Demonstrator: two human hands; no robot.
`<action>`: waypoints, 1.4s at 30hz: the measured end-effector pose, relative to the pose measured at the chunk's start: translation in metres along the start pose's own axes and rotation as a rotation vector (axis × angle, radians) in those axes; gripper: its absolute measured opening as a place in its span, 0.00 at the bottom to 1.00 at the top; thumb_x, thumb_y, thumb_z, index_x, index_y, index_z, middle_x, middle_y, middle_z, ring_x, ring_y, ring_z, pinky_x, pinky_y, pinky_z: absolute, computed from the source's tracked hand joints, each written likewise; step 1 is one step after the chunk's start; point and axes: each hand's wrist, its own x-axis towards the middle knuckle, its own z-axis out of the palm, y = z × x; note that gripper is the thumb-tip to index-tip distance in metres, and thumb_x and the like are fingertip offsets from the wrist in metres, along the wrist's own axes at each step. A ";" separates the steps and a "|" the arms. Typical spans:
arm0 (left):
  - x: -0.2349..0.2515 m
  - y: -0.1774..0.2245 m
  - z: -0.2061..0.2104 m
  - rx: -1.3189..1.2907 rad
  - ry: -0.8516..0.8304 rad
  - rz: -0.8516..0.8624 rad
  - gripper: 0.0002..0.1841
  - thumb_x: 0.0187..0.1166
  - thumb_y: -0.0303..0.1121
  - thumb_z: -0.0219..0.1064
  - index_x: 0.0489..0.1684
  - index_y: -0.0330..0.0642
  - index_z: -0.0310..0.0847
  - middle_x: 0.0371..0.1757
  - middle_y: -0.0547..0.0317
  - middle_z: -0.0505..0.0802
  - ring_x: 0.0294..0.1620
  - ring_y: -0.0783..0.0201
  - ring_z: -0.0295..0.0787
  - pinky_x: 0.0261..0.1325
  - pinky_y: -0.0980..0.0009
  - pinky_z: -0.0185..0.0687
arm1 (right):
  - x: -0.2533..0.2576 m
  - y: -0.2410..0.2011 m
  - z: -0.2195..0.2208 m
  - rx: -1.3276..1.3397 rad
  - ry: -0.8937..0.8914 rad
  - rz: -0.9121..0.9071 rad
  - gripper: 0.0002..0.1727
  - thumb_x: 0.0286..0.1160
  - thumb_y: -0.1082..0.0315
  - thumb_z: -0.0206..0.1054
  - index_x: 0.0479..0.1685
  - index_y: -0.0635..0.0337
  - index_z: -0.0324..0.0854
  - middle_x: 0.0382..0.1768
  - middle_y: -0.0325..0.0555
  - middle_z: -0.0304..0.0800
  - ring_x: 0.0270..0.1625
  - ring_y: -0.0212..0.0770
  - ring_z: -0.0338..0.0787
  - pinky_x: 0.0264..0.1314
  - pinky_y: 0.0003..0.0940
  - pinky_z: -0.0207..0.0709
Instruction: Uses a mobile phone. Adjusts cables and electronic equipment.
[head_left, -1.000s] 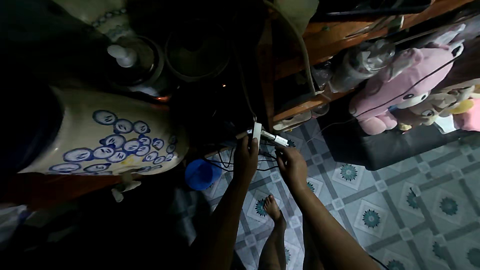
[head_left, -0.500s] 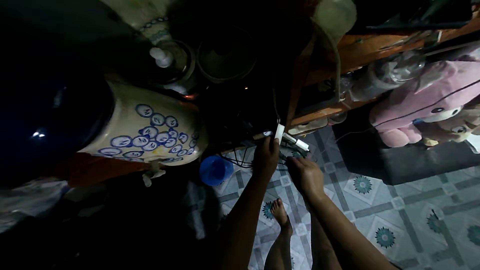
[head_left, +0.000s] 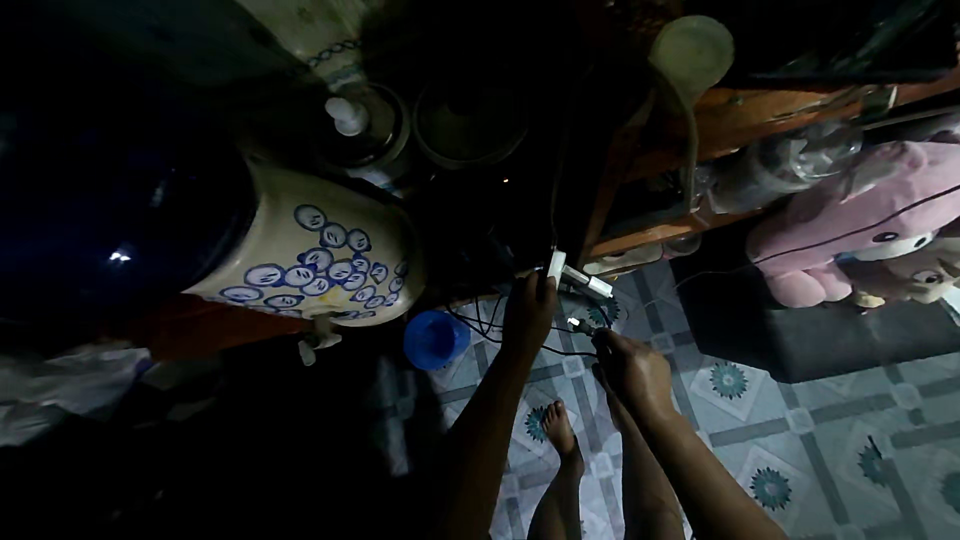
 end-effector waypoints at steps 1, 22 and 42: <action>0.001 -0.002 -0.002 0.005 -0.005 -0.006 0.23 0.93 0.46 0.53 0.69 0.36 0.81 0.57 0.38 0.88 0.58 0.44 0.87 0.63 0.45 0.81 | -0.003 0.001 -0.001 0.009 -0.012 0.004 0.10 0.78 0.62 0.68 0.48 0.51 0.95 0.32 0.45 0.96 0.34 0.49 0.96 0.33 0.52 0.88; 0.001 -0.004 0.005 -0.057 -0.063 0.036 0.22 0.94 0.44 0.50 0.66 0.35 0.82 0.56 0.40 0.89 0.55 0.47 0.87 0.61 0.46 0.81 | 0.031 -0.019 -0.005 -0.009 -0.125 -0.065 0.08 0.78 0.65 0.68 0.47 0.55 0.92 0.41 0.48 0.92 0.41 0.50 0.94 0.38 0.50 0.88; -0.003 -0.012 0.004 0.033 -0.026 0.106 0.20 0.93 0.42 0.53 0.63 0.34 0.81 0.48 0.41 0.89 0.46 0.48 0.88 0.53 0.47 0.83 | 0.057 -0.030 -0.014 -0.052 -0.158 -0.020 0.11 0.81 0.62 0.68 0.52 0.56 0.90 0.39 0.51 0.95 0.37 0.55 0.95 0.36 0.55 0.86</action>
